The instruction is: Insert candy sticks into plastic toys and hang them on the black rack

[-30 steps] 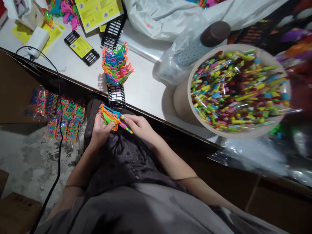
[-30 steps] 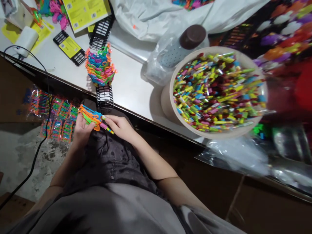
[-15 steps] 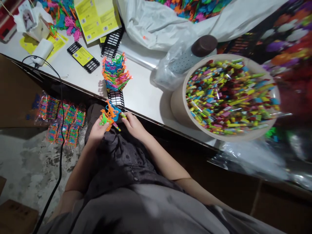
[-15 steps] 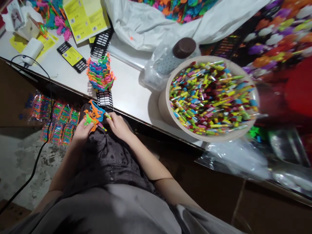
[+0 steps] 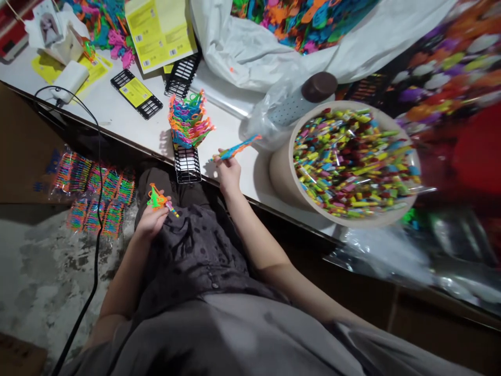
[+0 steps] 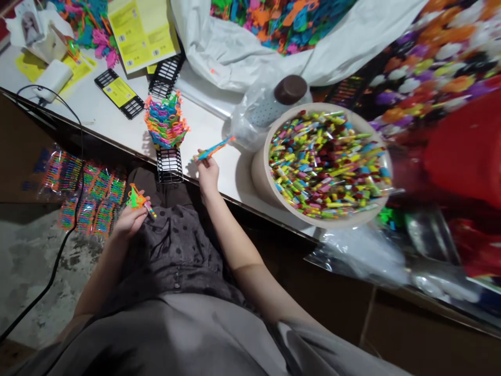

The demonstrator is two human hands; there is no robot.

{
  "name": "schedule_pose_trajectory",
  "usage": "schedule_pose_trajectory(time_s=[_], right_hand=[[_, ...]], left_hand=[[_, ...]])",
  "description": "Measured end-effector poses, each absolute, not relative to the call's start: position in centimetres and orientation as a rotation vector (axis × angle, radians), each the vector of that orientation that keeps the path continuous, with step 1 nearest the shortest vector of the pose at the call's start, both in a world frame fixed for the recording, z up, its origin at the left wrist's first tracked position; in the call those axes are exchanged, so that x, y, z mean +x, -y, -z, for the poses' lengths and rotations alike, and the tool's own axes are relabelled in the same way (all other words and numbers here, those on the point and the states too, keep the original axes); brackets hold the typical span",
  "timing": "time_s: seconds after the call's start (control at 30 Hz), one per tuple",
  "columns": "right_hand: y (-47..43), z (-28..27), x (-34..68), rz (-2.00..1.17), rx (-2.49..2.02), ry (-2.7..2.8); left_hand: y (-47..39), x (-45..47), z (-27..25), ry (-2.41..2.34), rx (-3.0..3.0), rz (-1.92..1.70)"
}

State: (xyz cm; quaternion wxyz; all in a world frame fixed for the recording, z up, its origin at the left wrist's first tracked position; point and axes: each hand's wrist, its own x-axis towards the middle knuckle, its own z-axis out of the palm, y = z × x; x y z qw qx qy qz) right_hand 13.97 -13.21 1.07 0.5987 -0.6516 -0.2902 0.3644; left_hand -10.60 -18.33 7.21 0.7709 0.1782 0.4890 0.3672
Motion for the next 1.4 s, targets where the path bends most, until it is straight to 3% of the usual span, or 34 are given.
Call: schedule_pose_trajectory(time_s=[0.27, 0.7, 0.97, 1.2, 1.4], right_hand=[[8.3, -0.4, 11.7, -0.747, -1.734, 0.87], [8.6, 0.2, 12.6, -0.535, -1.918, 1.245], [7.7, -0.5, 12.1, -0.571, -1.925, 1.22], [7.8, -1.6, 11.7, -0.619, -1.974, 1.135], [7.6, -1.8, 12.0, -0.668, -1.95, 1.104]], left_hand=[[17.9, -12.1, -6.2, -1.113, 0.733, -0.776], [15.7, -14.2, -4.8, -1.303, 1.639, -0.812], [14.5, -13.9, -4.9, -1.147, 1.706, -0.715], [13.2, -10.9, -4.5, -1.339, 1.414, -0.999], [8.0, -4.6, -5.1, -1.238, 1.132, -1.308]])
